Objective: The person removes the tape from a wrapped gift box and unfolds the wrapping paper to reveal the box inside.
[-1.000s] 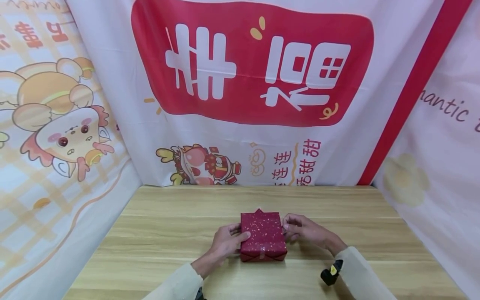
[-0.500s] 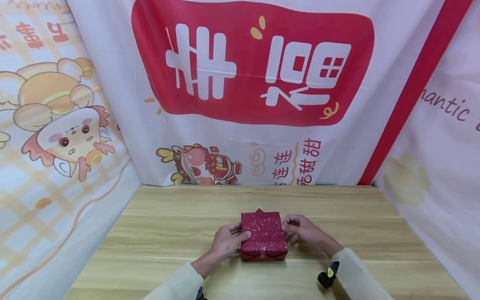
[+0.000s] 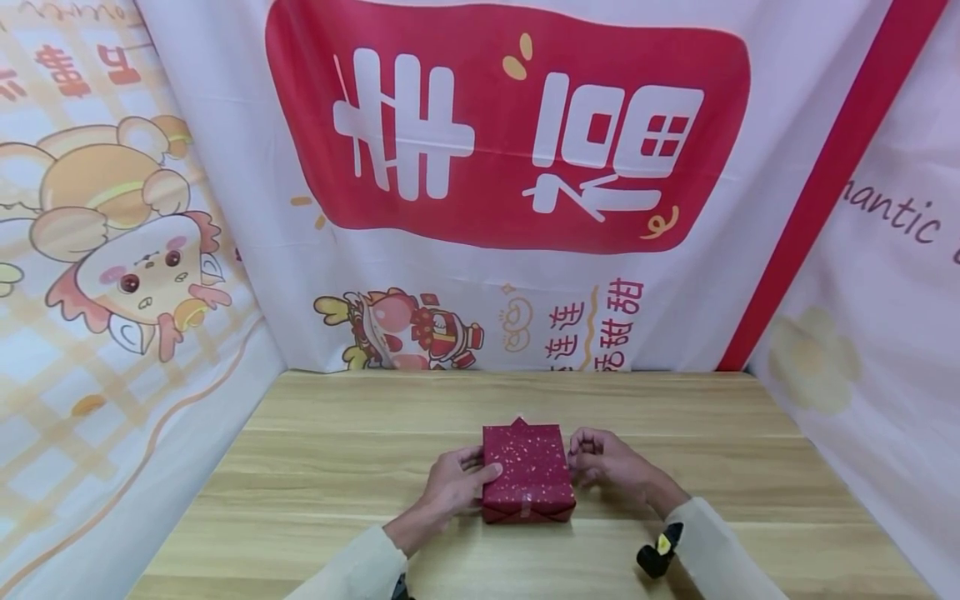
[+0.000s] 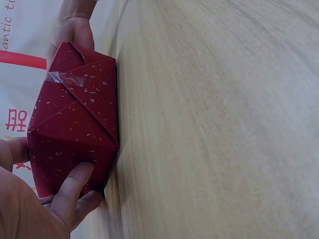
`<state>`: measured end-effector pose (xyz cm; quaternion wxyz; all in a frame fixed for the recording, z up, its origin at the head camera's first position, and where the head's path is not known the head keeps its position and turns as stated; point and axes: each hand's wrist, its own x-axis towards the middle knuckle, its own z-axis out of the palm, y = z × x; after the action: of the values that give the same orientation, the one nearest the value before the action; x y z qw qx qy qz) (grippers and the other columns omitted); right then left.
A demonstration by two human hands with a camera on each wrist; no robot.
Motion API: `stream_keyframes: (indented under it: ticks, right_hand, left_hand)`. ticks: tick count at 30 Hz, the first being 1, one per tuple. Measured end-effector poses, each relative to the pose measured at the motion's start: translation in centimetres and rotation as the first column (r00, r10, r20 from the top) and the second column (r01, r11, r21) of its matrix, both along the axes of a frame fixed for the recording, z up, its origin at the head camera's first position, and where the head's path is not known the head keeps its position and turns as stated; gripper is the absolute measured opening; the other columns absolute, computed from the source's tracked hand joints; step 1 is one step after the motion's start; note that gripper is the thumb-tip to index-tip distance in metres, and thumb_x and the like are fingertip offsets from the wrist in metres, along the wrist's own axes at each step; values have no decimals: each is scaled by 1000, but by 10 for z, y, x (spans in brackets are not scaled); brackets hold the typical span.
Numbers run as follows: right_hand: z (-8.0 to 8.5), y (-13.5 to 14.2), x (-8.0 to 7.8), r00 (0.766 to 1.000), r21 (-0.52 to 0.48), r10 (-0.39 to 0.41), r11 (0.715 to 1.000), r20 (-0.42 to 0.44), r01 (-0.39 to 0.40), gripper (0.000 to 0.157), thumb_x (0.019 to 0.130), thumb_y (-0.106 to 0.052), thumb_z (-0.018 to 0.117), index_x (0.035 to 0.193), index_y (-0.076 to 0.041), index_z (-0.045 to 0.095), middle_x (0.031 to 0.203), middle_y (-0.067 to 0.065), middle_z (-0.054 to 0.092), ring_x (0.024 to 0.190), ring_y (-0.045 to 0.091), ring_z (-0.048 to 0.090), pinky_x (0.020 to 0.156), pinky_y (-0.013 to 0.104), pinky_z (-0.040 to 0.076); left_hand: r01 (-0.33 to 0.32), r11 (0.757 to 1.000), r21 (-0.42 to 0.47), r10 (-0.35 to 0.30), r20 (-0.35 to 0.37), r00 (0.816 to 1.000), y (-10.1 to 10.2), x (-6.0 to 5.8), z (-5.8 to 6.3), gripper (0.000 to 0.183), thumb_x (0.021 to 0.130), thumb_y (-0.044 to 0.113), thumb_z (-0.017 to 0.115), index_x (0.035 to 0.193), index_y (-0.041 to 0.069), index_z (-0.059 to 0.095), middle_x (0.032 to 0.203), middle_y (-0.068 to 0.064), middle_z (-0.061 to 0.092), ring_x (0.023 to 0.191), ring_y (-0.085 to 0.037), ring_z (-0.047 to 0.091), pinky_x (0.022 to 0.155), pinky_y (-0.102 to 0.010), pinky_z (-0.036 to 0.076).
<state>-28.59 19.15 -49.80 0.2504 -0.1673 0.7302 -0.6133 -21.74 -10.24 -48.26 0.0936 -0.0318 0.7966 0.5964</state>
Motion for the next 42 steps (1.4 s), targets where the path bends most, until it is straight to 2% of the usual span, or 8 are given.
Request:
stream_keyframes:
  ticks: [5,13,20,24,27,32,37,42]
  right_hand:
    - [-2,3,-3,999,-43,-3,999,46,5,26,91,-15,67,108,-2,52,98,3,64,92,21,64,86,42,60]
    - [-3,7,-4,997,-77,11,997,79,-5,24,91,-12,66,108,-2,53,97,3,65,94,19,64,91,41,58]
    - [-4,7,-2,993,-107,7,994,115,6,16,93,-10,64,105,-8,55,98,2,65,96,17,64,94,41,57]
    - [-6,7,-1,990,-119,4,993,140,13,22,94,-12,63,114,-4,55,102,2,66,98,17,65,94,39,57]
    - [-7,7,0,988,-128,18,992,150,2,33,95,-13,61,124,-1,52,110,4,67,103,19,66,96,40,57]
    - [-8,8,1,981,-192,87,980,171,-54,42,96,-11,57,135,3,46,122,8,66,111,23,65,101,43,54]
    - [-8,11,2,972,-253,133,964,196,-81,45,99,-13,54,139,2,43,126,9,64,115,25,64,103,44,53]
    - [-9,12,6,963,-311,160,946,217,-87,45,105,-24,46,143,0,42,132,13,61,120,28,61,106,47,50]
  left_hand:
    - [2,1000,13,-2,2,1000,0,-1,0,69,86,34,74,141,3,48,139,-21,56,117,-33,63,99,-43,55]
    - [3,1000,14,-3,6,1000,0,-1,0,70,86,35,74,142,3,48,140,-21,55,118,-33,62,100,-44,54]
    - [-1,1000,8,1,-2,1000,1,-1,-1,69,86,34,74,141,2,48,139,-21,56,120,-34,61,102,-45,53]
    - [1,1000,8,-1,-1,1000,1,-1,-1,69,86,33,74,141,2,49,140,-22,55,119,-34,62,100,-43,54]
    - [2,1000,11,-2,0,1000,1,-1,-1,68,86,33,74,141,2,49,139,-22,56,118,-33,63,99,-41,55]
    - [-6,999,31,6,8,1000,1,-1,-2,69,86,31,75,142,1,48,140,-23,55,116,-33,64,95,-39,57]
    - [-21,1000,20,21,19,1000,2,-1,-2,72,86,33,74,143,0,45,142,-24,53,119,-35,62,95,-40,57]
    - [-41,999,9,41,27,999,3,-1,-1,73,86,32,74,144,0,43,144,-24,50,124,-38,58,99,-44,54]
